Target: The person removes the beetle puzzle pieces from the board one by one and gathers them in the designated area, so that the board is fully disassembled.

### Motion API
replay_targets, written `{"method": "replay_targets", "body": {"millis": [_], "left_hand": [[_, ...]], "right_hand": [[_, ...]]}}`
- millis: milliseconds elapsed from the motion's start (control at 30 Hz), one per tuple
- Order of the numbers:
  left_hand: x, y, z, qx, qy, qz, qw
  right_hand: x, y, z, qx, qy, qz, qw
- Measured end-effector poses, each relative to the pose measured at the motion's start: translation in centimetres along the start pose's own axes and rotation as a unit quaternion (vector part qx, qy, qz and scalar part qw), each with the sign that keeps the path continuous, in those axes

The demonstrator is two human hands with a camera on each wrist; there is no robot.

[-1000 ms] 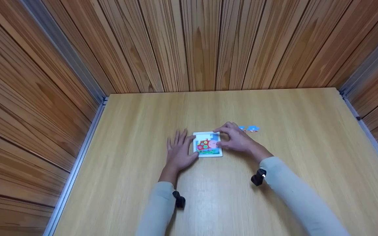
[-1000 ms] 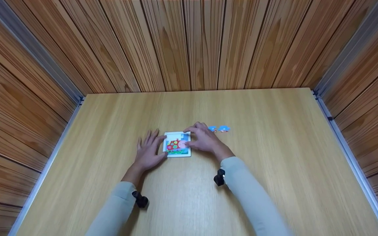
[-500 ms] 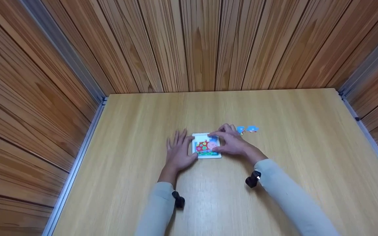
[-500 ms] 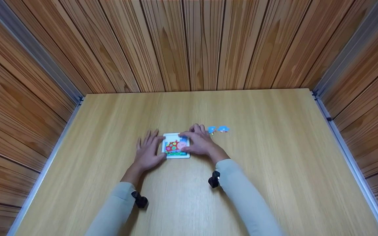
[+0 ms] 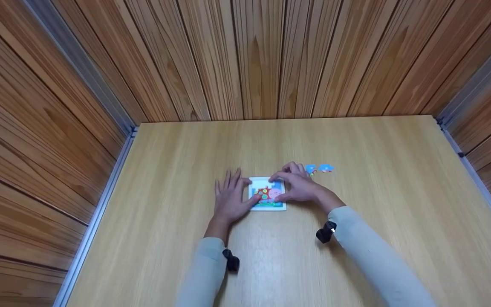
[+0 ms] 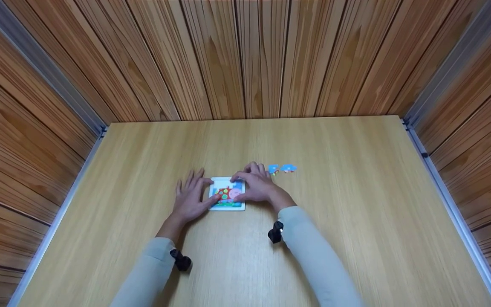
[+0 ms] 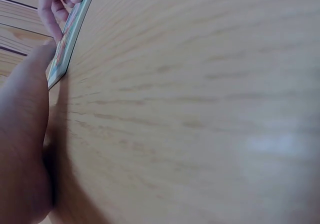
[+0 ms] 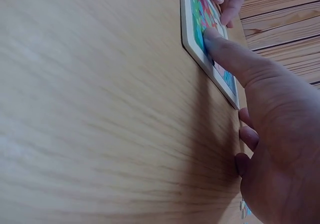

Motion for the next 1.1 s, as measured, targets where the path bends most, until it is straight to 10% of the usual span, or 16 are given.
{"method": "replay_targets", "body": {"millis": [1100], "left_hand": [[0.07, -0.21, -0.02, 0.016, -0.003, 0.004, 0.9999]], "right_hand": [[0.16, -0.78, -0.27, -0.002, -0.028, 0.035, 0.999]]}}
Point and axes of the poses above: each hand's wrist, its own z-axis away from the middle knuckle, its own x-axis out of the palm, y = z × x, the point moved 5 cm from there along -z, towards the middle knuckle, and after that the axes turned 8 degrees about y, right-handed, at the moved point
